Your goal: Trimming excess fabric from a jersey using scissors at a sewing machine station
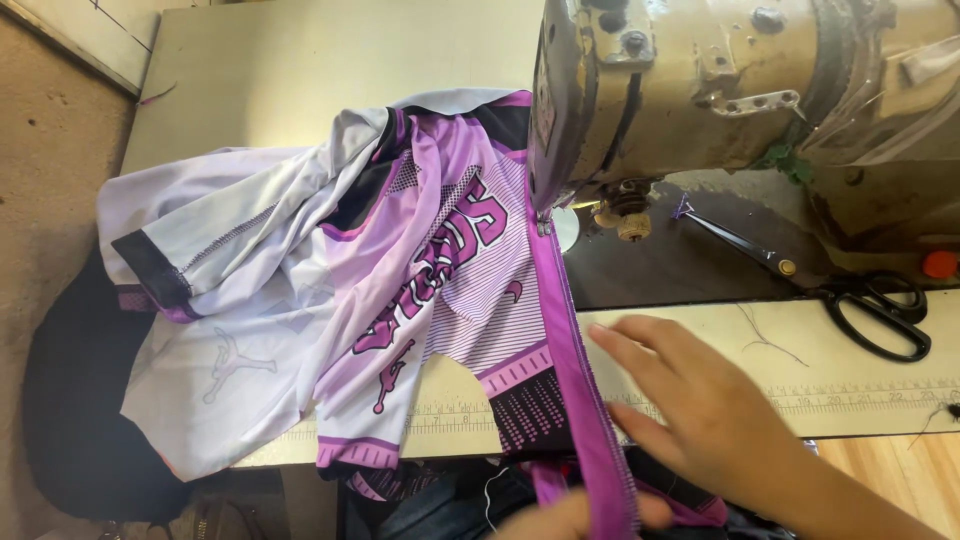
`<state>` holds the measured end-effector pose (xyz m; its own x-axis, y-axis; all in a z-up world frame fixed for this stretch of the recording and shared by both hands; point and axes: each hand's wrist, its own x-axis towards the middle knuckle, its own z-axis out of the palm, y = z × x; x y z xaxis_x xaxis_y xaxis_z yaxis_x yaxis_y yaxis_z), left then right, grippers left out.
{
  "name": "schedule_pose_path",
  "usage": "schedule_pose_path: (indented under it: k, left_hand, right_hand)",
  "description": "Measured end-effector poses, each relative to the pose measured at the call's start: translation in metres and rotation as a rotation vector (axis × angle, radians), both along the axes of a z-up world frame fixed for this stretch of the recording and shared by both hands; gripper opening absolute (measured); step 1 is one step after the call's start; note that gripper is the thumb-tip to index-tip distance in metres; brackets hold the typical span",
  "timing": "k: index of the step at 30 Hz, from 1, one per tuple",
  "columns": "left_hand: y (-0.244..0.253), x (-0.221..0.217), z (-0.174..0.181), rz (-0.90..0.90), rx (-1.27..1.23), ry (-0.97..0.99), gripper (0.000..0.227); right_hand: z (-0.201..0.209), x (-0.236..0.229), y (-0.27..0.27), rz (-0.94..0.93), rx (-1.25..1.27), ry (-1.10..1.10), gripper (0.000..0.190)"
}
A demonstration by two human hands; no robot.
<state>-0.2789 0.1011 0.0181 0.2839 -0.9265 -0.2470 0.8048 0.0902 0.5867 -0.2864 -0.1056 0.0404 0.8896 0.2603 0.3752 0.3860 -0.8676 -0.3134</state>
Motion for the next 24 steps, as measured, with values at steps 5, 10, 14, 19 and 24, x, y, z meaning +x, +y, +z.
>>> schedule_pose_path:
  k: [5,10,14,19,24]
  left_hand:
    - [-0.009,0.032,0.007,0.06,-0.045,-0.998,0.032]
    - [-0.018,0.052,-0.014,0.18,0.131,-1.777,0.029]
    - [-0.018,0.058,-0.038,0.188,0.613,-2.037,0.051]
    - [-0.009,0.06,-0.045,0.165,0.547,-2.062,0.042]
    - [-0.003,0.061,-0.044,0.136,0.487,-2.08,0.044]
  right_hand:
    - [-0.014,0.005,0.007,0.115,0.296,-0.075,0.028]
    - [-0.017,-0.004,0.009,-0.074,0.518,-0.082,0.021]
    - [-0.025,-0.005,0.012,0.038,0.545,-0.007,0.026]
    - [-0.045,-0.007,0.014,0.17,0.453,0.029,0.029]
    - [-0.049,-0.003,0.015,0.211,0.362,0.027,0.035]
